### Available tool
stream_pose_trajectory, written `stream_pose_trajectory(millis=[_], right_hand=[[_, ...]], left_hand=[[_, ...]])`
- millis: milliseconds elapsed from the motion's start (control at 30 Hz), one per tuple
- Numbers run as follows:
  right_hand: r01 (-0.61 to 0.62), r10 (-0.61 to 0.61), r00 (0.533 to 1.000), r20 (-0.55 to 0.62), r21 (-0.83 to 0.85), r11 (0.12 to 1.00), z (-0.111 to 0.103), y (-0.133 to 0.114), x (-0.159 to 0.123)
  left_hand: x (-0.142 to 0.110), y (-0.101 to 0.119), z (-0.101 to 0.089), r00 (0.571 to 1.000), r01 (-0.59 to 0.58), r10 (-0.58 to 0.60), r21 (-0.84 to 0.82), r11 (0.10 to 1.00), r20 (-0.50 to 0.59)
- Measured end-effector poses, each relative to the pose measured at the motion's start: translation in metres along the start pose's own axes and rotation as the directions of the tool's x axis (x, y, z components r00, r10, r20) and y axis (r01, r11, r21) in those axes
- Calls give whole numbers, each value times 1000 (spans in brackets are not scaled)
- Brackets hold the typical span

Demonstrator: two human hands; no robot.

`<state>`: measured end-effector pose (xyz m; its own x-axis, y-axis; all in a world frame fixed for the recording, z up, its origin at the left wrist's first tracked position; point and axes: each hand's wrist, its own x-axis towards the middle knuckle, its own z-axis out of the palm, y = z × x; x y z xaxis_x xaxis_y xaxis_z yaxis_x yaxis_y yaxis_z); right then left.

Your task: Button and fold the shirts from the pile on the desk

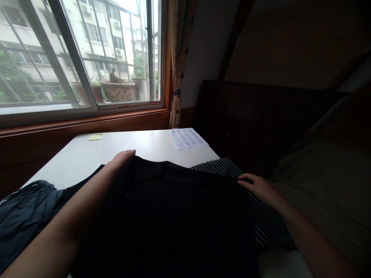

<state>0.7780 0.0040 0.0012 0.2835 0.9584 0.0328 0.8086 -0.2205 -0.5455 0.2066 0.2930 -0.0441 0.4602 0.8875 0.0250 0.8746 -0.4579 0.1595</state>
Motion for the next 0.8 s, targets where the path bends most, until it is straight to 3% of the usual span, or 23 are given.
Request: stream_pose_trajectory(millis=[200, 567, 700, 800], right_hand=[[-5, 6, 998, -59, 13, 1000, -4, -19, -12], [55, -44, 990, -132, 80, 995, -26, -59, -60], [124, -109, 978, -176, 81, 989, -35, -74, -87], [253, -239, 950, -199, 47, 966, -37, -74, -123]], left_hand=[[6, -11, -6, 998, -60, 58, -73, 996, -38], [-1, -31, -39, 979, -192, 167, -261, 946, -117], [-25, -30, -61, 968, -218, 170, -282, 934, -187], [-65, -31, -81, 954, -247, 177, -296, 923, -243]])
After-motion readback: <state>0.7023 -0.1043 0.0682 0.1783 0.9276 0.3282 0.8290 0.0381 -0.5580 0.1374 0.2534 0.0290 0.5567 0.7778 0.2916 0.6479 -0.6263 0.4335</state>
